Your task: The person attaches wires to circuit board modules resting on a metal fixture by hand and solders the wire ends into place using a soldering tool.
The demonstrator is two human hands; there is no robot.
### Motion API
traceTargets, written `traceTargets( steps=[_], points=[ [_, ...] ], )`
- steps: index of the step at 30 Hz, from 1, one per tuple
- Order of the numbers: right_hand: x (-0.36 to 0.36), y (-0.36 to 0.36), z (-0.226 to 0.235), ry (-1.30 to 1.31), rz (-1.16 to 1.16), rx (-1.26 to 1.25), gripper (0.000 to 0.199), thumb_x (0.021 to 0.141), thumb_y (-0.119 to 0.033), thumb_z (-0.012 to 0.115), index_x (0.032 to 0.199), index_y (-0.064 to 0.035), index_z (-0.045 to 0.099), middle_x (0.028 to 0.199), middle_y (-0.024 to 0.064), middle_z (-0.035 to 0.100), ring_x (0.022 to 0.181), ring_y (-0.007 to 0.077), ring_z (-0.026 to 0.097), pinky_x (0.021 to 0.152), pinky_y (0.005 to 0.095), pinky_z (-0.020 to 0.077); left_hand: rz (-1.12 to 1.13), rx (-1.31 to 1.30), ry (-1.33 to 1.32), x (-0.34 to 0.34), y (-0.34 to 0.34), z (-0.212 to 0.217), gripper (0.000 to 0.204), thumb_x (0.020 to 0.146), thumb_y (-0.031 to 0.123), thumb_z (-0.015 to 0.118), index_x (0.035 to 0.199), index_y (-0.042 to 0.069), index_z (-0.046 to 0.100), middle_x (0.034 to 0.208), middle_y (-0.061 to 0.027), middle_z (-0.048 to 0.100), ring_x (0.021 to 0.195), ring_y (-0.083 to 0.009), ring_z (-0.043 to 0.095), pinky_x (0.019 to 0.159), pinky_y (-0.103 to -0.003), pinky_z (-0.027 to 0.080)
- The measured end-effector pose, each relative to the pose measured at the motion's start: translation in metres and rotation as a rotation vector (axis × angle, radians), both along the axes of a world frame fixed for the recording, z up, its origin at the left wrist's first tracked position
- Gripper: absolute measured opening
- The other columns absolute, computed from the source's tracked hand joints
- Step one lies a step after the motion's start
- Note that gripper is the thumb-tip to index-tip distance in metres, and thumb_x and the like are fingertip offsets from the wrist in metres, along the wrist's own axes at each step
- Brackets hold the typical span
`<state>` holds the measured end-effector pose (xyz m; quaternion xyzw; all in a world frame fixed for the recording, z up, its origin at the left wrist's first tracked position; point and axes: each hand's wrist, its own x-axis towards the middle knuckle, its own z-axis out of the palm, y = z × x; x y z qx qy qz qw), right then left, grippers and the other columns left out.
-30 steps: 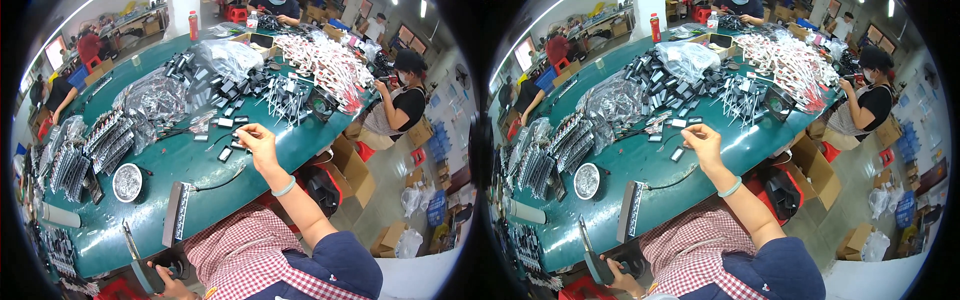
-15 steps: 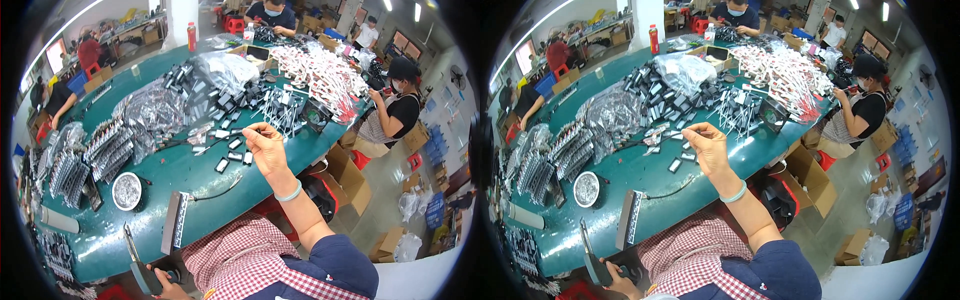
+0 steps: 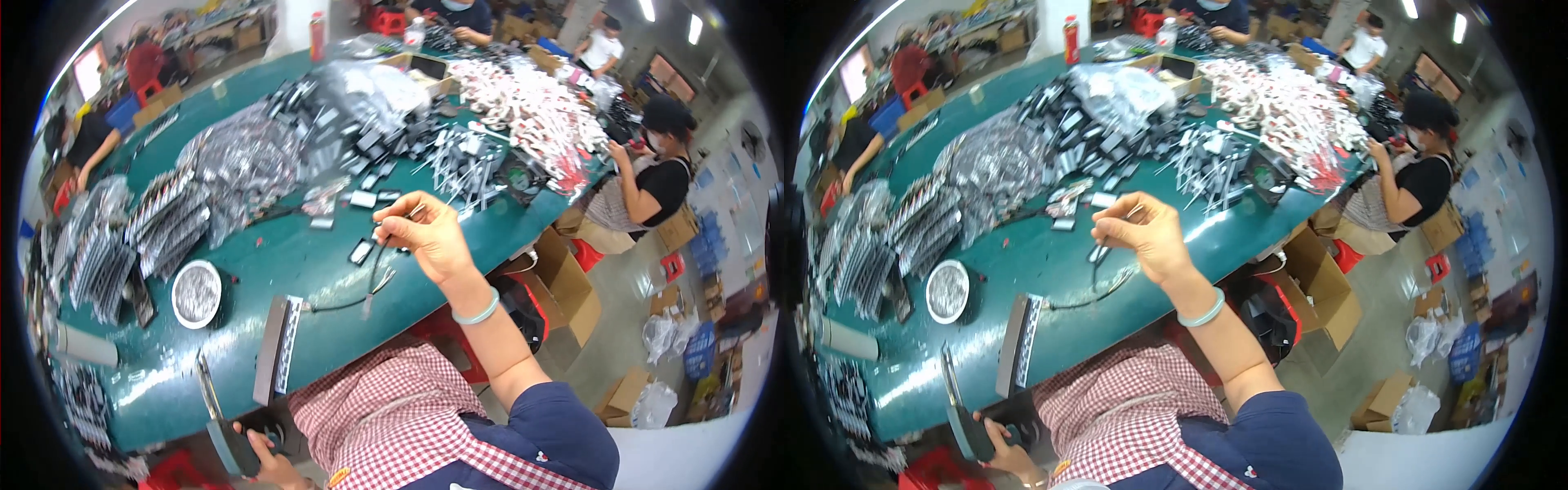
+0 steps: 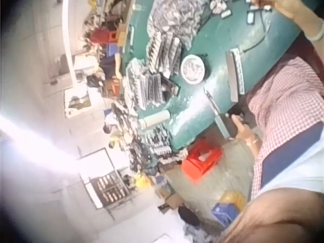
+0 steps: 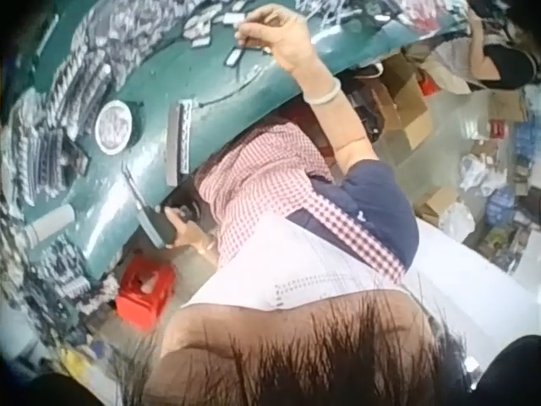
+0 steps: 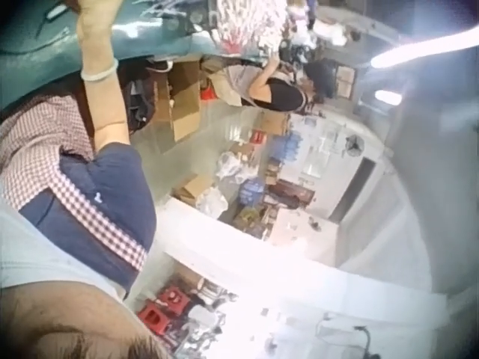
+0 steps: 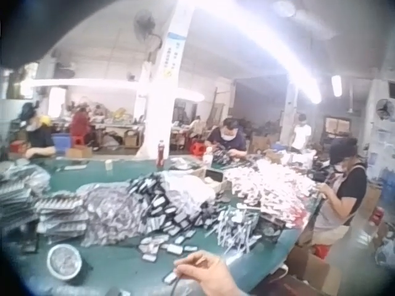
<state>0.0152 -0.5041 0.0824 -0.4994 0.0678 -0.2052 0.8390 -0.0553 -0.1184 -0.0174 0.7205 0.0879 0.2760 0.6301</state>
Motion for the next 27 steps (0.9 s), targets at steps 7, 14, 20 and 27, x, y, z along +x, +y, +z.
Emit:
traceTargets(
  steps=[7,14,20,27],
  points=[
    [0.008,0.022,-0.012,0.12,0.113,-0.085,0.026,0.087,-0.001,0.072,0.107,-0.0019,0.056,0.091,0.0176,0.071,0.064,0.0125,0.061,0.059,0.0228,0.0503,-0.031,0.082,0.035,-0.015,0.01,-0.006,0.029,0.095,0.005,0.057,0.121,-0.01,0.06,0.08,-0.0056,0.058,0.057,-0.0089,0.04,0.052,-0.025,0.032],
    [0.005,0.055,-0.027,0.179,0.102,-0.417,0.008,0.087,-0.005,0.072,0.093,-0.0015,0.069,0.082,0.0005,0.063,0.069,0.0053,0.055,0.055,0.0193,0.0443,-0.023,0.045,0.05,-0.016,0.001,0.0,0.028,0.095,0.003,0.055,0.119,-0.012,0.058,0.064,-0.0022,0.049,0.056,-0.0079,0.039,0.054,-0.023,0.031],
    [0.005,0.085,-0.045,0.13,0.053,-0.714,0.007,0.083,0.004,0.07,0.091,0.0025,0.07,0.089,0.0029,0.062,0.077,0.0067,0.056,0.058,0.0198,0.0441,-0.055,-0.004,0.038,-0.019,-0.005,-0.004,0.026,0.093,-0.002,0.056,0.118,-0.012,0.057,0.087,-0.0105,0.063,0.056,-0.009,0.045,0.051,-0.024,0.036],
    [0.013,0.116,-0.07,0.1,0.035,-0.876,0.011,0.079,0.005,0.069,0.088,0.0001,0.07,0.085,0.0065,0.065,0.07,0.0109,0.064,0.058,0.0222,0.0515,-0.209,-0.042,0.207,-0.023,-0.004,-0.005,0.031,0.091,-0.003,0.058,0.121,-0.009,0.055,0.116,-0.0152,0.064,0.062,-0.0093,0.051,0.053,-0.025,0.042]
  ],
)
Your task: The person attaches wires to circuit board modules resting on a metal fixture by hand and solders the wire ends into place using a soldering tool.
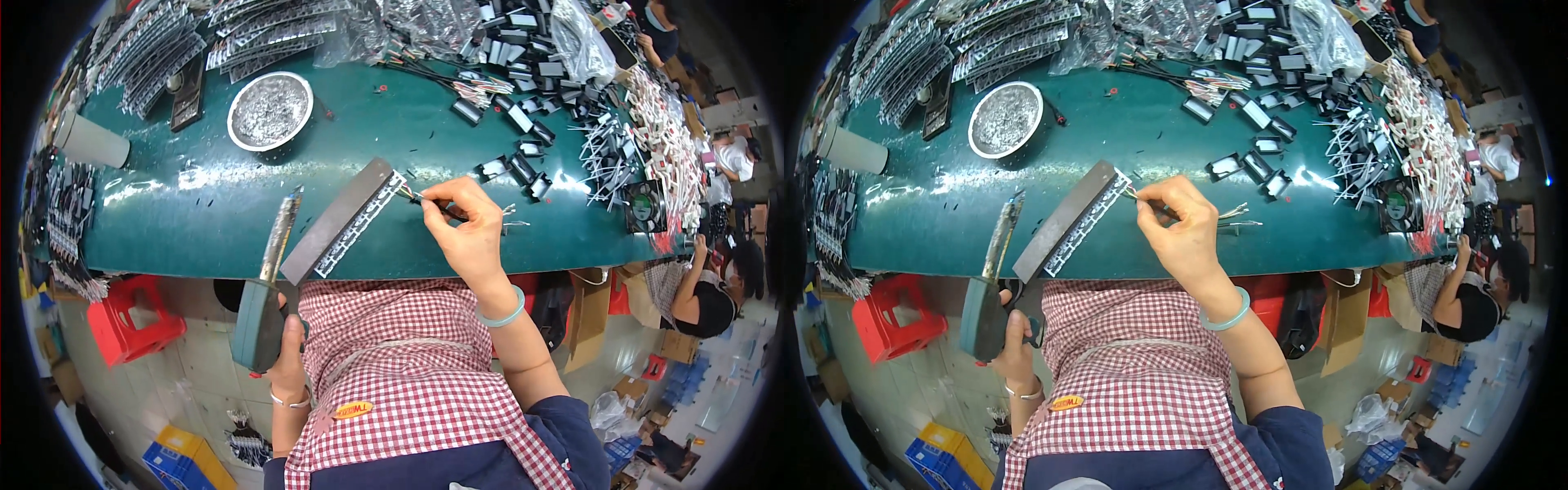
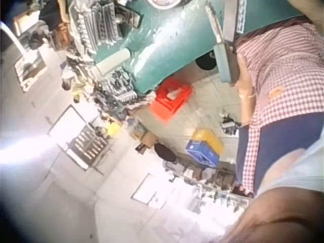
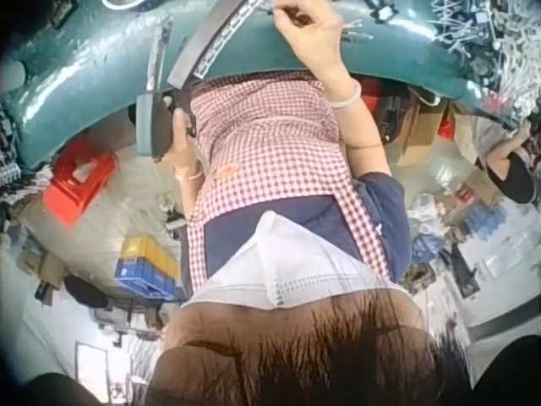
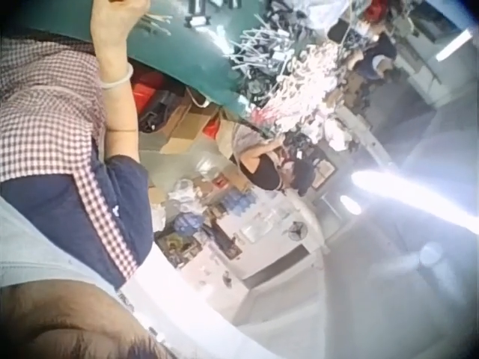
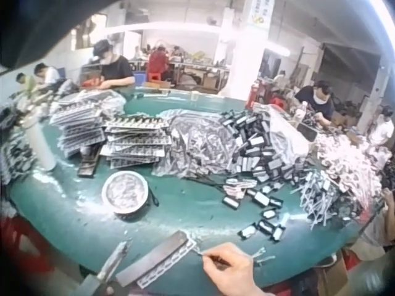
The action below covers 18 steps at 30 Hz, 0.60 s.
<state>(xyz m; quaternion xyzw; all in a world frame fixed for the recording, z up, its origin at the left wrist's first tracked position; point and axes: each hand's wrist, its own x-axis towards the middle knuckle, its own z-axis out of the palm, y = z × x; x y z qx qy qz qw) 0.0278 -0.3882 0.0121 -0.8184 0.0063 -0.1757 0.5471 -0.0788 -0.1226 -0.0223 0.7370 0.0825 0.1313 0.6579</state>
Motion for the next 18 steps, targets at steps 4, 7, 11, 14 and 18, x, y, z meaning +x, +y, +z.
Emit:
traceTargets(
  steps=[4,7,11,14,18],
  points=[
    [0.005,0.01,-0.021,-0.08,0.005,-0.105,0.013,0.076,0.007,0.07,0.087,-0.0007,0.069,0.084,0.0088,0.065,0.07,0.0172,0.065,0.061,0.0277,0.0523,-0.031,-0.002,0.055,-0.003,-0.001,-0.005,0.037,0.089,-0.002,0.061,0.125,-0.004,0.056,0.119,-0.0137,0.064,0.064,-0.0095,0.052,0.055,-0.025,0.044],
    [0.009,0.012,-0.034,-0.161,-0.008,-0.226,0.016,0.072,0.008,0.07,0.085,-0.0027,0.068,0.082,0.0081,0.064,0.071,0.0212,0.063,0.06,0.03,0.0506,-0.202,0.051,0.073,-0.003,0.003,-0.002,0.042,0.087,-0.002,0.066,0.128,-0.002,0.057,0.12,-0.0124,0.065,0.07,-0.0101,0.057,0.059,-0.024,0.047],
    [0.014,0.016,-0.041,-0.23,0.006,-0.397,0.022,0.067,0.009,0.071,0.083,-0.0052,0.067,0.079,0.0065,0.062,0.07,0.0232,0.06,0.058,0.033,0.049,-0.156,0.166,0.169,0.013,-0.006,0.015,0.026,0.078,0.003,0.077,0.102,-0.004,0.069,0.091,-0.012,0.07,0.077,-0.0218,0.067,0.069,-0.032,0.052],
    [0.015,0.017,-0.044,-0.241,0.008,-0.458,0.024,0.065,0.009,0.071,0.083,-0.0056,0.067,0.079,0.0055,0.061,0.069,0.0227,0.059,0.057,0.0335,0.0487,-0.194,0.146,0.093,0.027,-0.011,0.017,0.024,0.073,0.004,0.079,0.094,-0.004,0.07,0.079,-0.0108,0.068,0.063,-0.0204,0.065,0.057,-0.031,0.049],
    [0.013,0.018,-0.047,-0.255,0.002,-0.497,0.025,0.064,0.009,0.072,0.084,-0.0056,0.067,0.078,0.0049,0.06,0.067,0.0221,0.058,0.056,0.0332,0.0477,-0.284,0.209,0.073,0.034,-0.012,0.014,0.025,0.072,0.003,0.078,0.094,-0.005,0.07,0.078,-0.0121,0.067,0.062,-0.0212,0.065,0.056,-0.03,0.049]
  ],
)
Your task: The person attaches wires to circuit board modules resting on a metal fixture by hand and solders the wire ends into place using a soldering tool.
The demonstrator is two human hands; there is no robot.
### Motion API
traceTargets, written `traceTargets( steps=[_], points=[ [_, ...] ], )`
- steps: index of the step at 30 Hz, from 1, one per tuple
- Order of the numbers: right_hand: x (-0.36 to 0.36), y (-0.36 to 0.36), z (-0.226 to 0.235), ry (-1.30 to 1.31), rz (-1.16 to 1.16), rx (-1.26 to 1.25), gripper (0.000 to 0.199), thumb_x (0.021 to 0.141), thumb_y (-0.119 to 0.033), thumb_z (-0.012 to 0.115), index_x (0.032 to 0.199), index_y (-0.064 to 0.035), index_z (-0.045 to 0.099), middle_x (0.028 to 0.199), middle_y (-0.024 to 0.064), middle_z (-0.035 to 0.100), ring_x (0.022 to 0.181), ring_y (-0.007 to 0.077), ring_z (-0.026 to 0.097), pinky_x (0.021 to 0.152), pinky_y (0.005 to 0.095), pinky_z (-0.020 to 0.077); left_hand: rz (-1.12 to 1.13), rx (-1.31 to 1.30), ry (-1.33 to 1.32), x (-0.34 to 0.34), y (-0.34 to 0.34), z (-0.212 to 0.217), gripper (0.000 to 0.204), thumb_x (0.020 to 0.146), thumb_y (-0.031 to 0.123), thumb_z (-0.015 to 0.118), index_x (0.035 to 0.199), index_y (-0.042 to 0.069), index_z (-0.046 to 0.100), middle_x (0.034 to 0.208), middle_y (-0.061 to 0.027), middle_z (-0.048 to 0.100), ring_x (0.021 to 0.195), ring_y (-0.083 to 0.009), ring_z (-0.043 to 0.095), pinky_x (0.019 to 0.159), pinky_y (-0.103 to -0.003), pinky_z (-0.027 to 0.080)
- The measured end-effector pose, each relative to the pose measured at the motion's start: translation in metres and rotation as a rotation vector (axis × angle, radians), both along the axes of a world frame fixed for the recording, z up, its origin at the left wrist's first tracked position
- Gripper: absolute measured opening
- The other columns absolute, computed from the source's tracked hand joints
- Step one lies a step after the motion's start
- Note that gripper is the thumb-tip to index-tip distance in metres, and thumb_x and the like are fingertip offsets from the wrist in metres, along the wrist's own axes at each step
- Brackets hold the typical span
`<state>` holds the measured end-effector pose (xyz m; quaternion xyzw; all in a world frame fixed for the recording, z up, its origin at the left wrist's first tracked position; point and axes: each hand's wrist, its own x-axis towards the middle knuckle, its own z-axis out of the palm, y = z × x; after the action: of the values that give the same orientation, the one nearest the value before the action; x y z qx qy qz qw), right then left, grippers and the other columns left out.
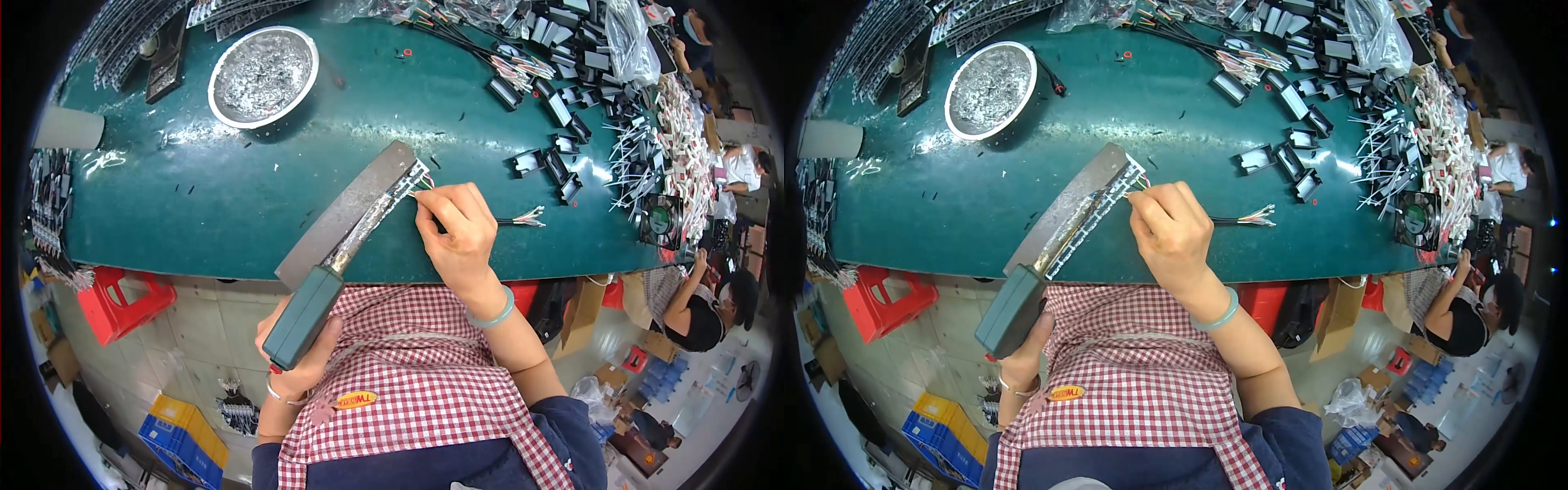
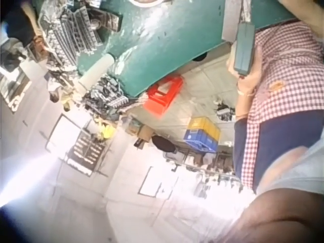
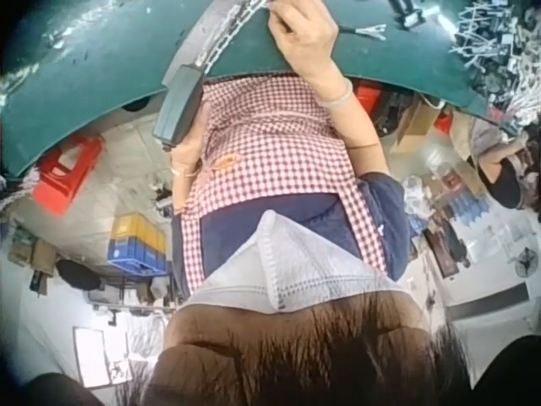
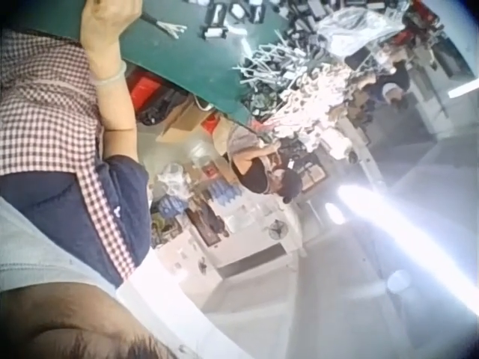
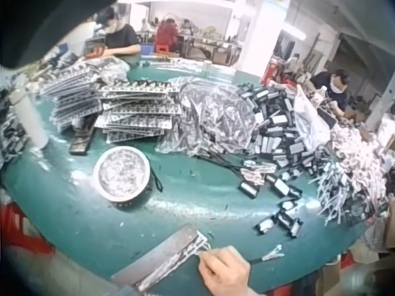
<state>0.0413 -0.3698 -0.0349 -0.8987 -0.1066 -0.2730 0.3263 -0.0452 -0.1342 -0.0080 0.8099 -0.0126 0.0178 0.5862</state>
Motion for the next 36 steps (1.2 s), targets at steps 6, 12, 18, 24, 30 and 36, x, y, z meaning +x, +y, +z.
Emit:
traceTargets(
  steps=[6,12,18,24,30,36],
  points=[
    [-0.001,0.002,-0.004,-0.015,-0.018,-0.049,0.026,0.063,0.009,0.072,0.085,-0.0052,0.067,0.076,0.0046,0.058,0.065,0.0212,0.057,0.054,0.0324,0.046,-0.073,0.036,-0.007,0.007,0.0,-0.003,0.026,0.072,0.004,0.077,0.096,-0.005,0.07,0.083,-0.0141,0.068,0.064,-0.0238,0.066,0.058,-0.031,0.051],
    [0.0,0.001,-0.002,-0.005,-0.004,-0.076,0.026,0.064,0.008,0.072,0.085,-0.0049,0.066,0.075,0.0045,0.057,0.066,0.021,0.057,0.054,0.0328,0.0459,-0.121,0.111,0.039,0.016,-0.001,0.008,0.024,0.072,0.004,0.076,0.094,-0.005,0.07,0.086,-0.0156,0.068,0.067,-0.0253,0.068,0.059,-0.03,0.052],
    [0.0,0.0,-0.005,0.019,-0.006,-0.082,0.026,0.064,0.007,0.072,0.086,-0.0049,0.066,0.076,0.0051,0.056,0.066,0.0217,0.056,0.054,0.0331,0.0457,-0.19,0.215,-0.079,0.03,-0.007,0.016,0.021,0.071,0.002,0.075,0.091,-0.003,0.07,0.085,-0.0154,0.067,0.068,-0.0274,0.068,0.06,-0.032,0.054],
    [0.0,0.001,-0.003,0.031,-0.007,-0.095,0.027,0.064,0.008,0.071,0.087,-0.0045,0.066,0.077,0.0054,0.056,0.067,0.0219,0.055,0.054,0.0331,0.0453,-0.203,0.207,-0.079,0.034,-0.009,0.02,0.021,0.069,-0.001,0.074,0.089,-0.003,0.069,0.084,-0.0152,0.067,0.071,-0.0291,0.068,0.063,-0.033,0.054],
    [0.0,-0.001,-0.004,0.011,0.016,-0.062,0.028,0.063,0.009,0.071,0.088,-0.0042,0.067,0.077,0.0051,0.056,0.066,0.0214,0.055,0.054,0.0323,0.0453,-0.178,0.196,-0.086,0.029,-0.008,0.02,0.021,0.068,-0.002,0.073,0.089,-0.004,0.069,0.083,-0.0162,0.066,0.07,-0.0293,0.068,0.063,-0.033,0.055],
    [-0.001,-0.002,-0.003,0.024,0.018,-0.034,0.033,0.06,0.014,0.074,0.088,-0.0041,0.069,0.076,0.0055,0.058,0.067,0.0216,0.058,0.056,0.0312,0.0464,-0.166,0.181,-0.084,0.03,-0.008,0.019,0.021,0.068,-0.001,0.074,0.088,-0.005,0.069,0.083,-0.0165,0.066,0.071,-0.0295,0.069,0.064,-0.033,0.055]
  ],
)
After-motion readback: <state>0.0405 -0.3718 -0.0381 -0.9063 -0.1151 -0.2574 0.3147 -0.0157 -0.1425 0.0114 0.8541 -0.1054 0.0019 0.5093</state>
